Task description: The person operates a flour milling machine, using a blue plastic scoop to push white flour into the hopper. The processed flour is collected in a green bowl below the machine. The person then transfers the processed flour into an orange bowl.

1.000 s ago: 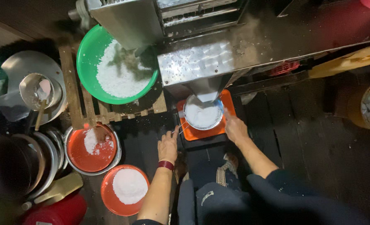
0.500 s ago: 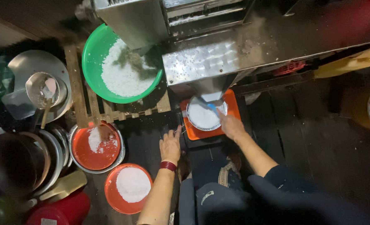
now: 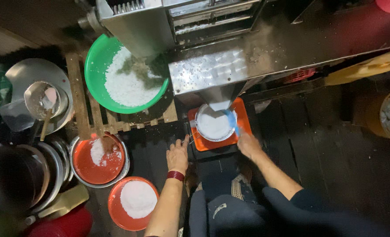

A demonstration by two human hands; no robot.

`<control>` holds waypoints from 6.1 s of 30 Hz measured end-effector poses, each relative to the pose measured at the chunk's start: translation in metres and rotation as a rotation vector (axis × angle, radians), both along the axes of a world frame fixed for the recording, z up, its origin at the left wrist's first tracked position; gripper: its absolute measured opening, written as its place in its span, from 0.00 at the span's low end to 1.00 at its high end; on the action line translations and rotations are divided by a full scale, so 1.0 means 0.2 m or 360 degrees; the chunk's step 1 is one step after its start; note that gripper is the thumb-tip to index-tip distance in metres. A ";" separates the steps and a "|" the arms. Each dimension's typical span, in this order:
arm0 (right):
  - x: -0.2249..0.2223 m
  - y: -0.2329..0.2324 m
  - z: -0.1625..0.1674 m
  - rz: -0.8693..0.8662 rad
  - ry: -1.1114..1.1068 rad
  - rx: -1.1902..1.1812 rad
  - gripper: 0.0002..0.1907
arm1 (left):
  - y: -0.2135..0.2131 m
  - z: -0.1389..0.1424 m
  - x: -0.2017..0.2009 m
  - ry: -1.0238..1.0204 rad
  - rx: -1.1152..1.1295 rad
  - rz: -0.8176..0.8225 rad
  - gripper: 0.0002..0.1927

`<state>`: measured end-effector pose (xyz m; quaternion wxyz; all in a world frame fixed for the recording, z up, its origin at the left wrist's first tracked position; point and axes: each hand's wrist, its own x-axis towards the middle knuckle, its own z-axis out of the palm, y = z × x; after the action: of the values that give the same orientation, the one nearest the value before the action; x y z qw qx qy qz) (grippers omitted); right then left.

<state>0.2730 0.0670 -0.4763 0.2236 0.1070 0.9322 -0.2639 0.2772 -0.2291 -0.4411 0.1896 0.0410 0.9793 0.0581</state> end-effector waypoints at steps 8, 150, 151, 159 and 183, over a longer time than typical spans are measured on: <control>0.10 -0.06 -0.13 0.0178 0.0069 -0.0130 0.26 | -0.01 0.05 0.00 -0.0067 -0.0022 -0.0013 0.41; -1.31 0.99 2.68 0.0236 0.1021 0.0726 0.18 | 1.17 2.37 -1.41 0.0951 0.0922 0.0177 0.52; -1.31 0.99 2.69 0.0269 0.1096 0.0684 0.19 | 1.17 2.37 -1.41 0.0981 0.1114 0.0247 0.50; -1.34 0.97 2.73 0.0316 0.0847 0.0646 0.19 | 1.20 2.36 -1.35 0.1394 0.1014 0.0263 0.34; -1.65 0.92 2.78 0.1517 0.0199 0.0980 0.15 | 1.26 2.37 -1.37 0.1361 0.0727 0.0554 0.39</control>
<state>-0.0572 0.2511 0.0801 0.2209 -0.2810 0.9228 0.1440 0.0034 0.0223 0.0330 -0.2539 -0.0622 0.9240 0.2792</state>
